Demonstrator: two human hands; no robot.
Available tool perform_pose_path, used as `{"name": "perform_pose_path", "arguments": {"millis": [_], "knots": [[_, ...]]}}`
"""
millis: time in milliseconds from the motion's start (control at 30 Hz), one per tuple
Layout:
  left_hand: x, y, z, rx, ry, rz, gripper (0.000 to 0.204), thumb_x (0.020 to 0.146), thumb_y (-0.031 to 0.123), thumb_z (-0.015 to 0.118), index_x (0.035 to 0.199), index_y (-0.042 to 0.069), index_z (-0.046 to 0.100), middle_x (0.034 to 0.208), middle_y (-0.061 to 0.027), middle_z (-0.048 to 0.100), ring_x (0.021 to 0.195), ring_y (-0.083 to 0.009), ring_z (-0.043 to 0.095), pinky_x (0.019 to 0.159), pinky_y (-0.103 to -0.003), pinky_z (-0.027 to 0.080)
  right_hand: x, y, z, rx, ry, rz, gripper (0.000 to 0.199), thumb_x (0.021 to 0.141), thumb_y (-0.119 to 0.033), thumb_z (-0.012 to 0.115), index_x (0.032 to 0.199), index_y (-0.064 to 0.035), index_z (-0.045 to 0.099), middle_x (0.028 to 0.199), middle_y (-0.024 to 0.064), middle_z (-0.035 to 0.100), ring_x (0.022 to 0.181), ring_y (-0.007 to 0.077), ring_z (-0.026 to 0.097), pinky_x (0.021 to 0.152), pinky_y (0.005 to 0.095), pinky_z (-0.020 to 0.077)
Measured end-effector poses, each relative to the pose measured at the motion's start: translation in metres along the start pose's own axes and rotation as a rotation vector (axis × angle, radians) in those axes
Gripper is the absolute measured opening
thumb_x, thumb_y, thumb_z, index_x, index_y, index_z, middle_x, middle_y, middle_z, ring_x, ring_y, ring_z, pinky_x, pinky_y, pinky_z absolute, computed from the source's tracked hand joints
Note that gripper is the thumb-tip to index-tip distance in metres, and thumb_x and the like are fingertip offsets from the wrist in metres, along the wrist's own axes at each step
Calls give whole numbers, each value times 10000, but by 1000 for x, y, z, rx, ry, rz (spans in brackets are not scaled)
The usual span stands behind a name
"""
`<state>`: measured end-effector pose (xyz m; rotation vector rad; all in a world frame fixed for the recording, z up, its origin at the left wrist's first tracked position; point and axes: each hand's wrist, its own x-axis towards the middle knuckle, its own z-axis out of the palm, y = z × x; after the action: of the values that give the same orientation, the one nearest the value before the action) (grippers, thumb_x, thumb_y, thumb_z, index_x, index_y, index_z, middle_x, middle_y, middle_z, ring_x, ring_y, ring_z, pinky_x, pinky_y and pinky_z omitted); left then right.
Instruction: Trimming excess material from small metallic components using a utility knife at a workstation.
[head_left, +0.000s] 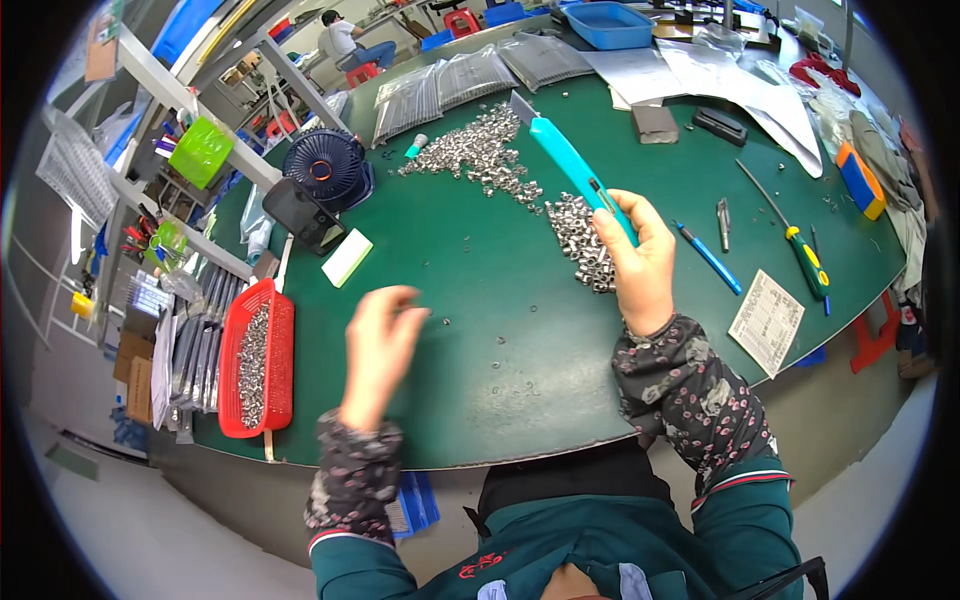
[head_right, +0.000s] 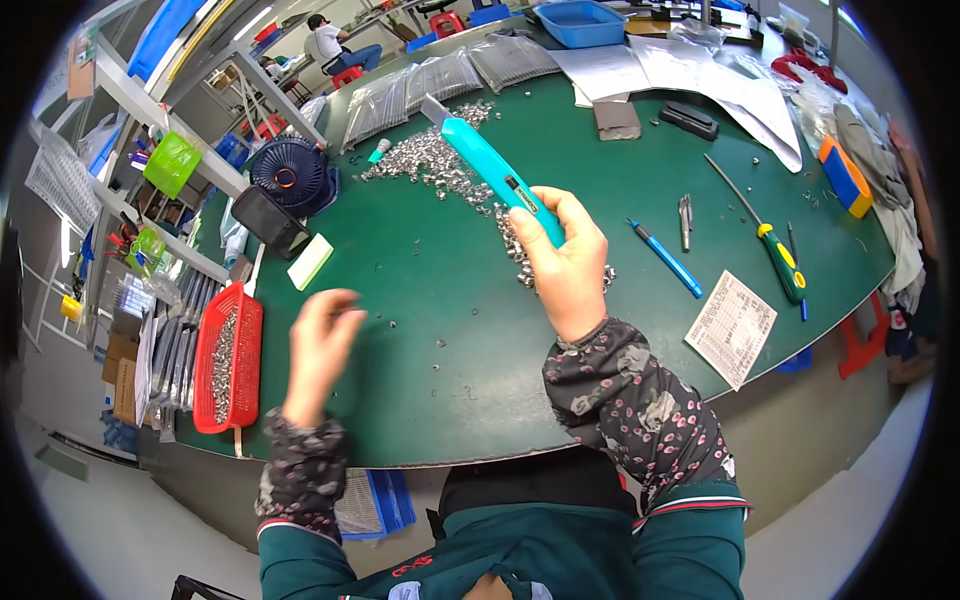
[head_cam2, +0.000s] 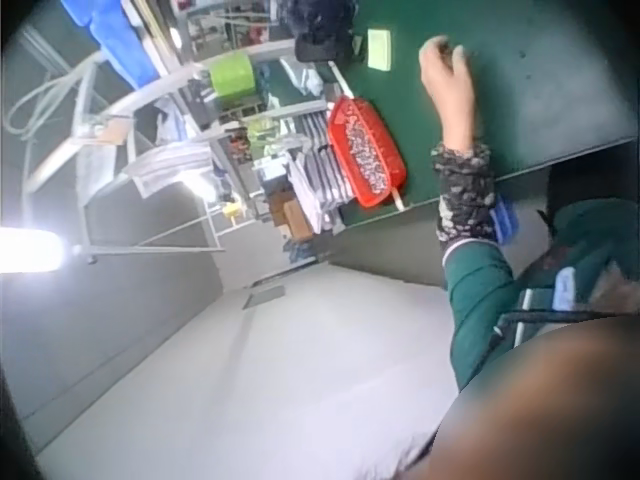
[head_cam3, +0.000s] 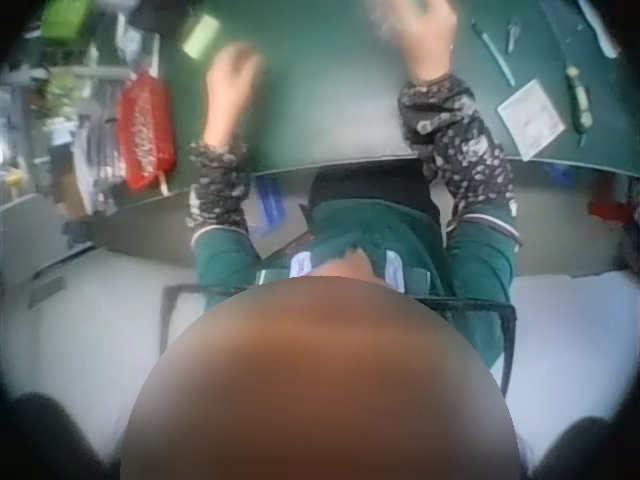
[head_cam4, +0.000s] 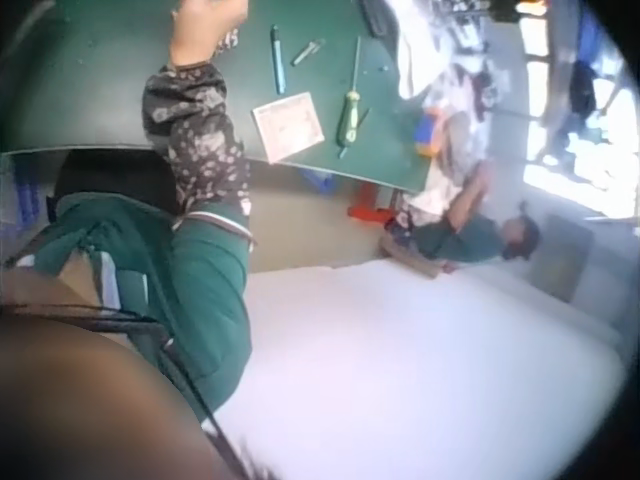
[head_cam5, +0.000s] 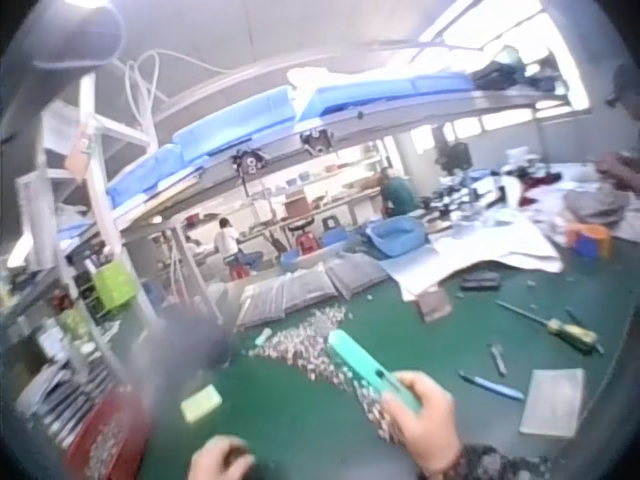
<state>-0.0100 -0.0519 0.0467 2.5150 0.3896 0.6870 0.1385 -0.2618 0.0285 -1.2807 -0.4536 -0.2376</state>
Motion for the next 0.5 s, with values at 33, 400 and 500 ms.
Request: {"name": "perform_pose_path", "arguments": {"millis": [33, 400, 500], "knots": [[3, 18, 21, -67, -118, 29, 207, 716, 89, 608, 905, 25, 552, 879, -113, 567, 792, -217, 581, 695, -297, 461, 1, 1, 0, 19, 14, -1, 224, 783, -152, 605, 919, 18, 554, 716, 0, 549, 636, 45, 464, 562, 188, 394], [23, 82, 122, 50, -305, 233, 158, 706, 63, 583, 850, 65, 517, 849, -105, 516, 814, -299, 537, 661, -390, 445, -5, -4, 2, 36, 4, -5, 200, 773, -132, 610, 906, 7, 557, 704, 19, 584, 630, 58, 513, 563, 209, 429], [24, 77, 123, 36, -290, 233, 142, 708, 63, 581, 827, 52, 504, 831, -101, 508, 819, -295, 531, 660, -388, 445, -5, -2, 5, -1, 2, -25, 200, 770, -134, 613, 902, 6, 558, 703, 14, 581, 624, 57, 506, 563, 212, 430]]}}
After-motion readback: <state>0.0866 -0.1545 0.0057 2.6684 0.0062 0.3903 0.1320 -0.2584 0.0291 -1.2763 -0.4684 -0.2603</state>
